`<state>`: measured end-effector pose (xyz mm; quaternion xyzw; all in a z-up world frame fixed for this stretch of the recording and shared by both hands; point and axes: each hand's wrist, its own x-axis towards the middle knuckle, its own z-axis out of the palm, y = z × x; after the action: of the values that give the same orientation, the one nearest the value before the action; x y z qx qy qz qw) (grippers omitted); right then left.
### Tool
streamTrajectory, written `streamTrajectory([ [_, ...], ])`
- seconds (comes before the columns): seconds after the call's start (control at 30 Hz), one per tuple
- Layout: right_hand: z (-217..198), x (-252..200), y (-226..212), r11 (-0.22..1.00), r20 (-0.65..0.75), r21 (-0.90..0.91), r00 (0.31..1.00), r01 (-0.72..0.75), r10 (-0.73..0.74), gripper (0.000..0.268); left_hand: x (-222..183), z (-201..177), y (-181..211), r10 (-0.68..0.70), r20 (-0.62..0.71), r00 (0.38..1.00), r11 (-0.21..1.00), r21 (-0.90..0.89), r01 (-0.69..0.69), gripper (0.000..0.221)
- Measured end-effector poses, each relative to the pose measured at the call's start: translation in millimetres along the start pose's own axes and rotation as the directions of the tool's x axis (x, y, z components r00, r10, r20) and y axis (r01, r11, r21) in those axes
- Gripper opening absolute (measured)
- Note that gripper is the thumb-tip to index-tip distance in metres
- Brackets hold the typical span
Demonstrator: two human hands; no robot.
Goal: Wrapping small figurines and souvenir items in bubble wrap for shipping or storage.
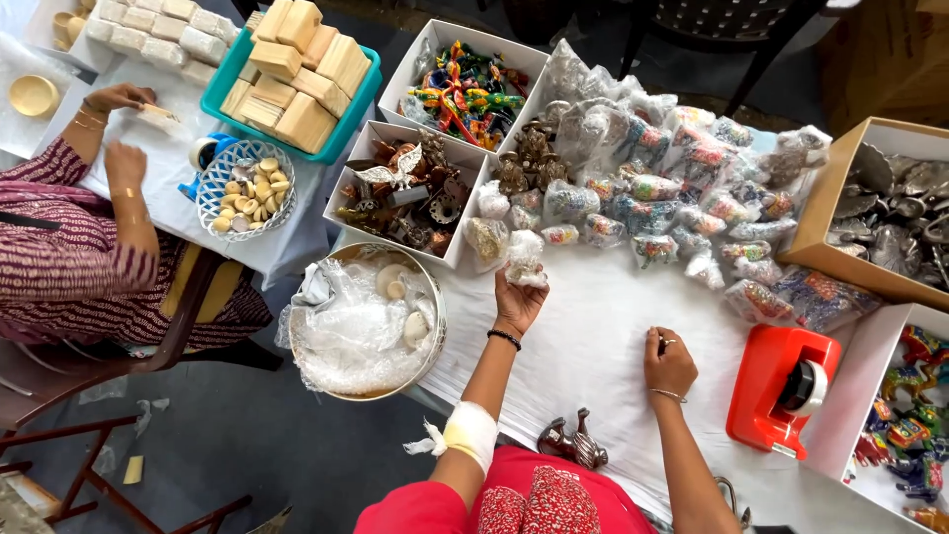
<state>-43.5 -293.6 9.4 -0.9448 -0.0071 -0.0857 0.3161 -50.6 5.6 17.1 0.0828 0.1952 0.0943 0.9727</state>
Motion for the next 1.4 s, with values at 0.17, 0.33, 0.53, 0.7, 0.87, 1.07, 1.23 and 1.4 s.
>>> streamTrajectory([
  [0.17, -4.1, 0.2, -3.9, 0.999, -0.006, 0.032, 1.000, 0.005, -0.005, 0.024, -19.0, 20.5, -9.3, -0.062, 0.066, 0.996, 0.998, 0.026, 0.060, 0.053],
  [0.33, 1.7, -0.6, 2.2, 0.999, -0.006, 0.037, 1.000, -0.011, 0.011, 0.024, -16.4, -1.8, -20.6, -0.133, 0.242, 0.961, 0.988, -0.050, 0.149, 0.053],
  [0.53, 3.4, -1.2, 3.7, 0.999, -0.001, 0.038, 1.000, -0.012, 0.012, 0.023, -25.9, 8.7, -23.7, -0.132, 0.354, 0.926, 0.976, -0.114, 0.183, 0.051],
  [0.7, 47.9, 6.8, 27.7, 0.676, 0.253, 0.626, 0.921, -0.390, 0.297, 0.030, -38.7, 50.2, -32.8, -0.085, 0.182, 0.980, 0.960, 0.278, 0.032, 0.059],
  [0.87, -9.5, 23.5, -79.5, 0.181, 0.414, 0.883, 0.900, -0.434, 0.139, 0.034, -56.4, 71.4, -73.4, 0.168, 0.482, 0.860, 0.193, 0.839, -0.508, 0.055],
  [1.07, -31.0, 22.0, -91.9, -0.007, 0.403, 0.914, 0.905, -0.406, 0.136, 0.032, -88.2, 105.6, -91.3, 0.163, 0.779, 0.605, -0.433, 0.608, -0.666, 0.060],
  [1.23, -50.3, 21.2, -91.0, -0.022, 0.425, 0.905, 0.899, -0.425, 0.104, 0.032, -99.2, 101.0, -95.6, 0.118, 0.809, 0.577, -0.465, 0.558, -0.687, 0.060],
  [1.4, -59.8, 19.8, -90.6, -0.036, 0.448, 0.894, 0.889, -0.446, 0.097, 0.034, -101.5, 93.3, -97.8, 0.141, 0.812, 0.567, -0.453, 0.562, -0.692, 0.061],
])
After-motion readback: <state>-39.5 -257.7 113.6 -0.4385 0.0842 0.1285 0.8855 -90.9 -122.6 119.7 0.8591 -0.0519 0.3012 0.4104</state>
